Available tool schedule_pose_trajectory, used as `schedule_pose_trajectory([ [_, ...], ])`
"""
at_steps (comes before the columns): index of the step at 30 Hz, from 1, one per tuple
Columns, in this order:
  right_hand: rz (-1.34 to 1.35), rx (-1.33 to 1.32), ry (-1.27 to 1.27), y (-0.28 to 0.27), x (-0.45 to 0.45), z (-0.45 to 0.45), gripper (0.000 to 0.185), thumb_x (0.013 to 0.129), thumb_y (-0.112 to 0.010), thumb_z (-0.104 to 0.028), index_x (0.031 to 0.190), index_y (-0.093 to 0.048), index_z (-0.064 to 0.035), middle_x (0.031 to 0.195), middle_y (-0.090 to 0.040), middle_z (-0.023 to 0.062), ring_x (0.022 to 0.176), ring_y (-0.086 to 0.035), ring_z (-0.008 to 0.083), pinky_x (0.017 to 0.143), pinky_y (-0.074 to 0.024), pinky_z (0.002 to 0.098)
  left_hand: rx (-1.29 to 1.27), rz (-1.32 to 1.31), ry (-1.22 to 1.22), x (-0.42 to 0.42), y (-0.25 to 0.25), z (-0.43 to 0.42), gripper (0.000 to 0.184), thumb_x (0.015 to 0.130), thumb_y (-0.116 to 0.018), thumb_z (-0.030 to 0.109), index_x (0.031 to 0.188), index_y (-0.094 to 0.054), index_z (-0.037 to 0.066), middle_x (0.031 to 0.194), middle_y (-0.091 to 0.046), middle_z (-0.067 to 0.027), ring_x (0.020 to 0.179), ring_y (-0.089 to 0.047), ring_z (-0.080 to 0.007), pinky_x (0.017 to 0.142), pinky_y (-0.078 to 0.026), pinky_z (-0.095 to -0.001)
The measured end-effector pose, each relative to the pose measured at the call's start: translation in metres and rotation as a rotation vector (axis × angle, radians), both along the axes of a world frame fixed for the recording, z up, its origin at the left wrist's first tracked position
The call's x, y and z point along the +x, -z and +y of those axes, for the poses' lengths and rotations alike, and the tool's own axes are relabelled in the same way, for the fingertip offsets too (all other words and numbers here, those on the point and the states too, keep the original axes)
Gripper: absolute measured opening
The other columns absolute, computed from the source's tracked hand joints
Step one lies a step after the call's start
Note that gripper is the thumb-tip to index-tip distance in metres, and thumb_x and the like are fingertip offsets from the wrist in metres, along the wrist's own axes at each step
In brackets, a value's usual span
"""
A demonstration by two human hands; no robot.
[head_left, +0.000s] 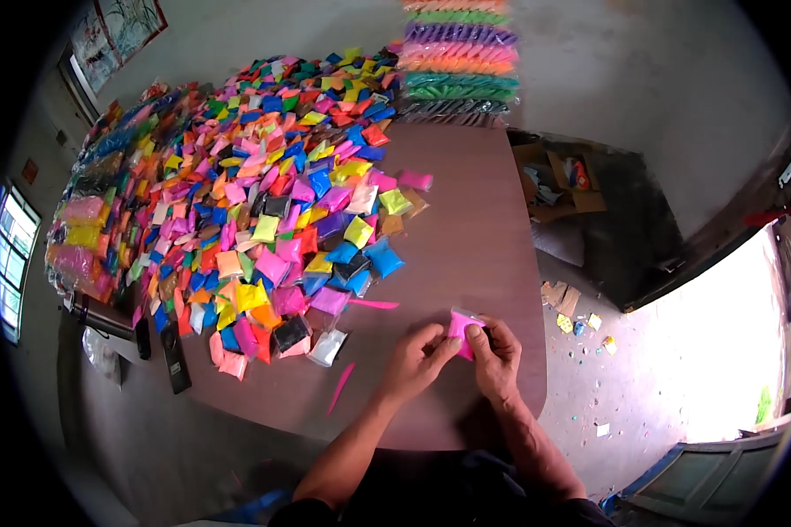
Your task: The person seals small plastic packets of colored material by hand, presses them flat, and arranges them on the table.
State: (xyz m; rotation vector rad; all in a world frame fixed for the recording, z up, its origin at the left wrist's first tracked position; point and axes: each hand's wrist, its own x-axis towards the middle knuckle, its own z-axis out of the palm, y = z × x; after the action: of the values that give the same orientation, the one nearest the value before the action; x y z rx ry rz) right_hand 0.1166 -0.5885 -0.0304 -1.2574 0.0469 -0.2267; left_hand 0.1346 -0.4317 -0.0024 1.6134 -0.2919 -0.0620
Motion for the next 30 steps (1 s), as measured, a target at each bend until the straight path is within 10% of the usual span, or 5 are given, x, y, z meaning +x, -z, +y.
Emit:
schedule_pose_trajectory([
  [30, -0.038, -0.105, -0.126, -0.01, -0.003, -0.001, 0.019, 0.101, -0.066, -0.01, 0.115, -0.066, 0.0023, 0.101, -0.065, 0.0016, 0.091, -0.057, 0.008, 0.08, -0.0467, 0.0238, -0.151, 0.081, -0.024, 0.001, 0.002, 0.001, 0.02, 0.097, -0.071, 0.016, 0.085, -0.062, 0.001, 0.071, -0.057, 0.0047, 0.065, -0.048, -0.0026, 0.057, -0.038, -0.024],
])
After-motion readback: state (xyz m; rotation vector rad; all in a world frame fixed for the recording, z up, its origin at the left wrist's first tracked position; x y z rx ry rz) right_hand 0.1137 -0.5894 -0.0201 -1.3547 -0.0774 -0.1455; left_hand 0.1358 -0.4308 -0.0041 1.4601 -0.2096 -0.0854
